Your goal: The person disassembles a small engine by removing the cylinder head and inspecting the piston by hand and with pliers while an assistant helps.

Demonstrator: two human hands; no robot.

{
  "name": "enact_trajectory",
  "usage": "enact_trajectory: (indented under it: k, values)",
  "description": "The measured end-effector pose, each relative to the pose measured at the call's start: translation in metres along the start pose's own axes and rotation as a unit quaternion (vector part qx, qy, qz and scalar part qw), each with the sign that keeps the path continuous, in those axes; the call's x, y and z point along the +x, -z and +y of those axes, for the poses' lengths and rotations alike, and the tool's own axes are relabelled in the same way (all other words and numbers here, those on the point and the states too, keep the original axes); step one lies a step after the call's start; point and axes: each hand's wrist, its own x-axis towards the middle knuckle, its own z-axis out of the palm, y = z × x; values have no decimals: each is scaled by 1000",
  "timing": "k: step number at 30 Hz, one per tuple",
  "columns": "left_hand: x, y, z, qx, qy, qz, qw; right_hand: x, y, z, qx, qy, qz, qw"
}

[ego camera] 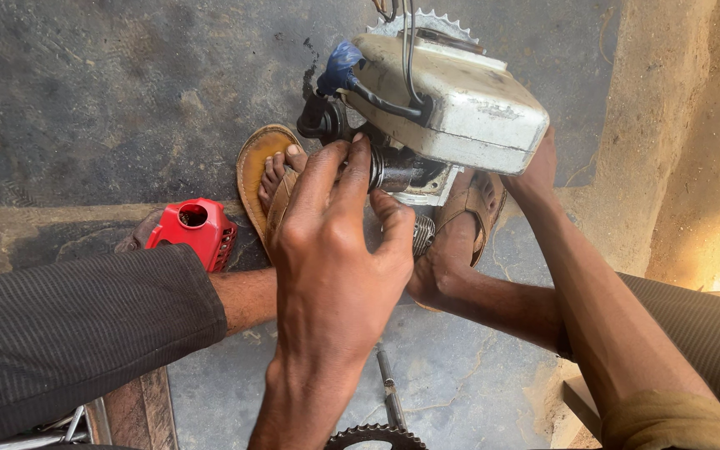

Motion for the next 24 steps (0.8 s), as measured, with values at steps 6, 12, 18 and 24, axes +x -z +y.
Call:
enact_trajectory:
  k: [6,12,18,24]
  values:
    - [0,-7,6,24,8,47,999,-2,-2,6,6,56,22,998]
    - [-1,-12,6,39,13,56,998,0,-4,14,-12,51,7,999]
    - [-2,-12,6,42,10,46,998,1,-5,15,25,28,8,999]
    - [-2,-15,1,71,18,56,996,1,-8,20,21,40,12,999]
